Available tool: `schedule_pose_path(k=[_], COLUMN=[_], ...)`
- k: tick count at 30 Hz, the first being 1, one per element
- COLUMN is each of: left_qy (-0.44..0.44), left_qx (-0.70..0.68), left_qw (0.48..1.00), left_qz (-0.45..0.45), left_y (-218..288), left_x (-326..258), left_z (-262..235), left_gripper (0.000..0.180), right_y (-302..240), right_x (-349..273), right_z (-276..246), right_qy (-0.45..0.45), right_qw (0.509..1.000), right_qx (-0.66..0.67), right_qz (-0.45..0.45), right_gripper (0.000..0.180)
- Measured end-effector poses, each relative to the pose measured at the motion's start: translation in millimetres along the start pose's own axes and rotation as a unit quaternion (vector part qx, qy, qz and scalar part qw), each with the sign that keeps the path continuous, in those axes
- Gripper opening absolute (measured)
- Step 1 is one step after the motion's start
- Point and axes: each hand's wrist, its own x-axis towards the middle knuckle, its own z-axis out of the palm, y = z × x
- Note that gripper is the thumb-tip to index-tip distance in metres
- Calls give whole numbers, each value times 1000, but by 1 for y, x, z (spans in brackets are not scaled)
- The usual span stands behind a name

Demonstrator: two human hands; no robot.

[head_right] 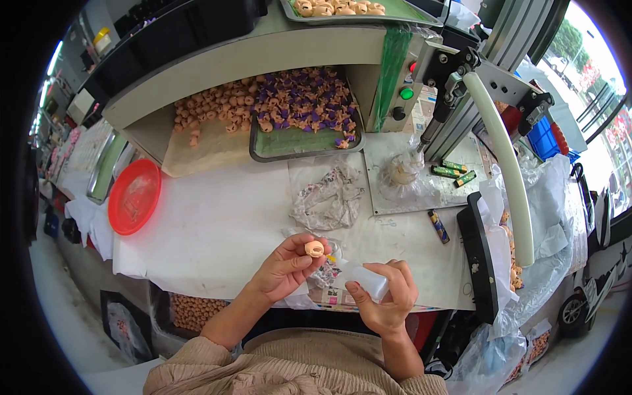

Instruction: Assemble small pottery craft items by attaching decorative details and then packaging them into individual bags.

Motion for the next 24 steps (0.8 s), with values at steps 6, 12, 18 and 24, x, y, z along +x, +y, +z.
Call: schedule_pose_path(k=[6, 12, 18, 24], left_qy=[6, 18, 14, 18], left_qx=[-3, -5, -7, -13], left_qw=[1000, 1000, 1000, 1000], left_qz=[19, 12, 13, 7], left_y=[-4, -4, -4, -4], left_x=[4, 4, 3, 3], left_z=[-5, -7, -9, -5], left_gripper=[35, 35, 35, 36], right_y=[1, 4, 8, 11], right_x=[0, -1, 2, 1], right_z=[3, 7, 6, 4], right_qy=[1, -17, -11, -5], right_qw=[1000, 999, 1000, 1000], right_qx=[12, 22, 16, 10], right_qz=[17, 26, -1, 9], right_gripper=[38, 37, 33, 33])
